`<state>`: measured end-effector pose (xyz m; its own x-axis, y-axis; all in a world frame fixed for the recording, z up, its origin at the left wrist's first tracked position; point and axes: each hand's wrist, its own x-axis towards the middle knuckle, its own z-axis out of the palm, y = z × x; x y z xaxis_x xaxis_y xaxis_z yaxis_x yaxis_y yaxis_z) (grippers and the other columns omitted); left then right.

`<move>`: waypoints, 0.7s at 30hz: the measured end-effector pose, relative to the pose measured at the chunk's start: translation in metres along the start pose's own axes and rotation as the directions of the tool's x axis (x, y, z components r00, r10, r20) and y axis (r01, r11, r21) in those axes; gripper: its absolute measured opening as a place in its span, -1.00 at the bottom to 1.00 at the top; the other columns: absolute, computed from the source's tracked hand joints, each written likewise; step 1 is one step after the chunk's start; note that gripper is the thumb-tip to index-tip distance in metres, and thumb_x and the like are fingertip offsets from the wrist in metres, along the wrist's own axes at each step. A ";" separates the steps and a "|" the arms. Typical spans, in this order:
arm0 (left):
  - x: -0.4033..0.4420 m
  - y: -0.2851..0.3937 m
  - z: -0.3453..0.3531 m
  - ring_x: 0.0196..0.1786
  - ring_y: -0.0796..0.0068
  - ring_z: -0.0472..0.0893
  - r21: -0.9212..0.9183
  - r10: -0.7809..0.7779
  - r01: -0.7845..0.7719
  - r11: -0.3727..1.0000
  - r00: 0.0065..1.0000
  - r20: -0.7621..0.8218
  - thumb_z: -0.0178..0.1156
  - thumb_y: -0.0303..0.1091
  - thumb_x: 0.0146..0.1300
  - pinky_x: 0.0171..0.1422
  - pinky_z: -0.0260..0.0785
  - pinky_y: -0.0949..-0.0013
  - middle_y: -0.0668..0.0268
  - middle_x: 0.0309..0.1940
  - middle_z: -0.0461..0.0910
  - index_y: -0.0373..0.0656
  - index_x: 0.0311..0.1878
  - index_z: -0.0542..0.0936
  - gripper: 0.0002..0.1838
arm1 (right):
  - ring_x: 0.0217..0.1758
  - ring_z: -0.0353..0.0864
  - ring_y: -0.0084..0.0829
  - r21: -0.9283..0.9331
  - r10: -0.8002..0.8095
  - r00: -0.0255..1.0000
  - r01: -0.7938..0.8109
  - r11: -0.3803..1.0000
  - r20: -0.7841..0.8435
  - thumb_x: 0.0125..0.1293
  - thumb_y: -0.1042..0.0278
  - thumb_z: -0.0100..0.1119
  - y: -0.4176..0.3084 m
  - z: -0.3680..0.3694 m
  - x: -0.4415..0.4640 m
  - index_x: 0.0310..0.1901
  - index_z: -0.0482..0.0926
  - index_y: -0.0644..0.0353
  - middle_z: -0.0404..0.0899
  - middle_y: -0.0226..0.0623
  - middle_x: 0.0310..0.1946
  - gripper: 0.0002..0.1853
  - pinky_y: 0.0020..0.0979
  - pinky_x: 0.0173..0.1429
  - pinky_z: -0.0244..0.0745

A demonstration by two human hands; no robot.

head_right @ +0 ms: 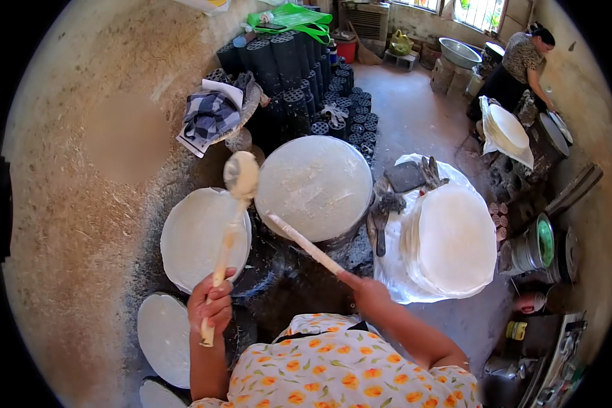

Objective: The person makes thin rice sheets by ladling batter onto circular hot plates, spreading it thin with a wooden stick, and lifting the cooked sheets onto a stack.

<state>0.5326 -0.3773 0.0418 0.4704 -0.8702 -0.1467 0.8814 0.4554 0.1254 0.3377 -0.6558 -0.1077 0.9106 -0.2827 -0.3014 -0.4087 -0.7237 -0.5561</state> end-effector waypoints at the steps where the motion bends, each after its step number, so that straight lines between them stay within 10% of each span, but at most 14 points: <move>1: -0.004 0.001 0.005 -0.69 0.61 0.35 0.009 0.043 -0.043 0.999 0.999 0.012 -0.22 -0.39 0.39 -0.72 0.33 0.49 0.27 -0.45 0.32 -0.57 0.27 0.08 -0.50 | -0.31 0.60 -0.02 0.018 0.059 0.995 -0.058 0.998 -0.075 0.18 0.57 -0.02 0.008 -0.013 0.006 0.33 0.26 -0.38 0.54 -0.01 -0.42 -0.30 -0.14 -0.19 0.48; 4: -0.034 0.001 0.024 -0.70 0.59 0.34 0.022 0.238 -0.237 0.971 0.971 -0.015 -0.18 -0.42 0.37 -0.73 0.33 0.45 0.28 -0.48 0.31 -0.55 0.27 0.11 -0.51 | -0.08 0.61 -0.12 0.269 0.057 0.872 0.087 0.959 -0.486 0.13 0.69 -0.09 0.069 -0.009 0.047 0.34 0.24 -0.28 0.58 0.01 -0.12 -0.25 -0.30 0.01 0.50; 8: -0.099 -0.015 0.045 -0.68 0.58 0.36 0.144 0.592 -0.589 0.795 0.806 0.028 -0.18 -0.42 0.37 -0.71 0.36 0.42 0.24 -0.44 0.29 -0.58 0.30 0.02 -0.47 | 0.12 0.53 -0.15 0.381 0.102 0.942 0.030 0.924 -0.320 0.11 0.74 -0.13 0.044 -0.017 0.061 0.38 0.17 0.00 0.52 0.06 0.06 -0.26 -0.40 0.11 0.41; 11: -0.161 -0.044 0.065 -0.69 0.54 0.34 0.241 0.833 -0.807 0.539 0.553 -0.013 -0.21 -0.42 0.37 -0.74 0.27 0.44 0.20 -0.43 0.28 -0.59 0.30 -0.02 -0.46 | 0.17 0.51 -0.20 0.318 -0.036 0.998 0.016 0.948 0.056 0.10 0.74 -0.13 0.029 0.006 0.055 0.38 0.18 0.09 0.52 -0.02 0.09 -0.27 -0.43 0.15 0.36; 13: -0.209 -0.069 0.069 -0.68 0.51 0.31 0.320 0.921 -0.878 0.355 0.388 0.044 -0.29 -0.42 0.41 -0.76 0.17 0.45 0.16 -0.41 0.28 -0.57 0.31 -0.03 -0.49 | 0.17 0.51 -0.13 0.279 -0.455 0.886 0.461 0.842 -0.092 0.08 0.76 -0.16 0.033 0.025 0.067 0.37 0.20 0.04 0.43 -0.01 0.19 -0.25 -0.36 0.15 0.41; 21: -0.366 -0.198 0.065 -0.69 0.66 0.23 0.548 0.888 -0.714 -0.436 -0.439 0.136 -0.20 -0.36 0.45 -0.72 0.15 0.53 0.31 -0.46 0.31 -0.53 0.22 0.18 -0.57 | 0.27 0.39 -0.08 0.384 -0.654 0.751 0.577 0.720 0.098 0.05 0.70 -0.18 -0.077 0.046 0.086 0.31 0.28 0.17 0.41 -0.05 0.21 -0.32 -0.34 0.25 0.36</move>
<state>0.1834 -0.1615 0.1343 0.5710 0.7605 0.3091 -0.7435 0.3193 0.5876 0.4450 -0.5954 -0.1263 0.9446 0.3223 0.0616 0.2079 -0.4427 -0.8722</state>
